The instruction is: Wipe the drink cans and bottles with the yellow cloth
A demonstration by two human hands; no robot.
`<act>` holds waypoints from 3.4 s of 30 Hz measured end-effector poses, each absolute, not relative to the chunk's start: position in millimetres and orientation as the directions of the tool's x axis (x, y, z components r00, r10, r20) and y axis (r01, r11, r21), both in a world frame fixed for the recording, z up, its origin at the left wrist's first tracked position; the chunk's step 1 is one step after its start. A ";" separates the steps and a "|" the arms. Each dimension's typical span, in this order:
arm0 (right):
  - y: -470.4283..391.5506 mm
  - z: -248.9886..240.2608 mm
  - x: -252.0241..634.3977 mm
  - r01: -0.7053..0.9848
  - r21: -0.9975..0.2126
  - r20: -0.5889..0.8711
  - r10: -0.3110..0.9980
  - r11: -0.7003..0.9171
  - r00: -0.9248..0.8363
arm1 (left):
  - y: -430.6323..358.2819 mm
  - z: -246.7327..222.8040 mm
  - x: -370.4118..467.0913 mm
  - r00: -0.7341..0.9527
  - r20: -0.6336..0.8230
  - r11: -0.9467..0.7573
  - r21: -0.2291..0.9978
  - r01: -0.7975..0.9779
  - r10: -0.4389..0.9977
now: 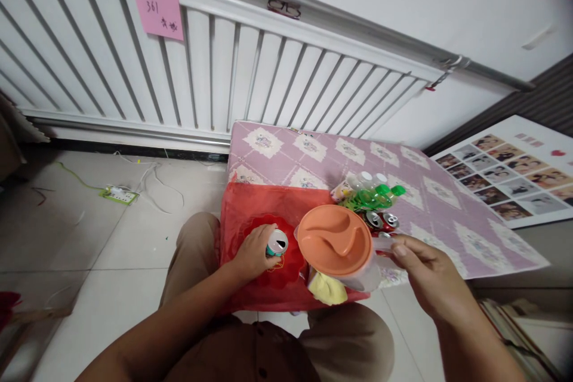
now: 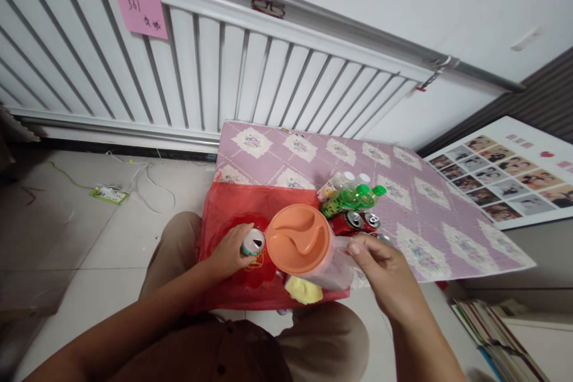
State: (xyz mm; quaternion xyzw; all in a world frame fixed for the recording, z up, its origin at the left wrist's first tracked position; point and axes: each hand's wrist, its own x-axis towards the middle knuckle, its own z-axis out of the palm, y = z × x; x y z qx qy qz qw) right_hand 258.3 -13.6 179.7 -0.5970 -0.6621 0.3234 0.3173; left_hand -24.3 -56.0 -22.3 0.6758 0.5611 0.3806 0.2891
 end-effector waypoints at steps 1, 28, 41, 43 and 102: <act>-13.7 181.5 256.4 0.593 -0.801 0.032 0.995 0.082 -0.095 | -56.4 -21.7 -24.8 0.074 0.176 -0.188 0.826 0.532 0.982; -10.6 202.1 235.8 0.707 -0.708 -0.086 0.990 0.015 -0.108 | -54.1 15.1 -29.1 0.033 0.213 -0.196 0.815 0.545 0.976; -7.2 214.7 223.5 0.780 -0.614 -0.089 0.972 0.118 -0.217 | -56.3 13.8 -26.5 0.048 0.234 -0.219 0.794 0.567 0.971; -5.8 215.7 222.9 0.791 -0.600 -0.097 0.969 0.125 -0.226 | -56.6 13.7 -26.9 0.053 0.231 -0.218 0.787 0.577 0.972; -9.3 228.8 188.4 0.828 -0.470 0.022 0.942 0.305 -0.334 | -60.3 21.6 -28.2 0.073 0.162 -0.174 0.794 0.583 0.984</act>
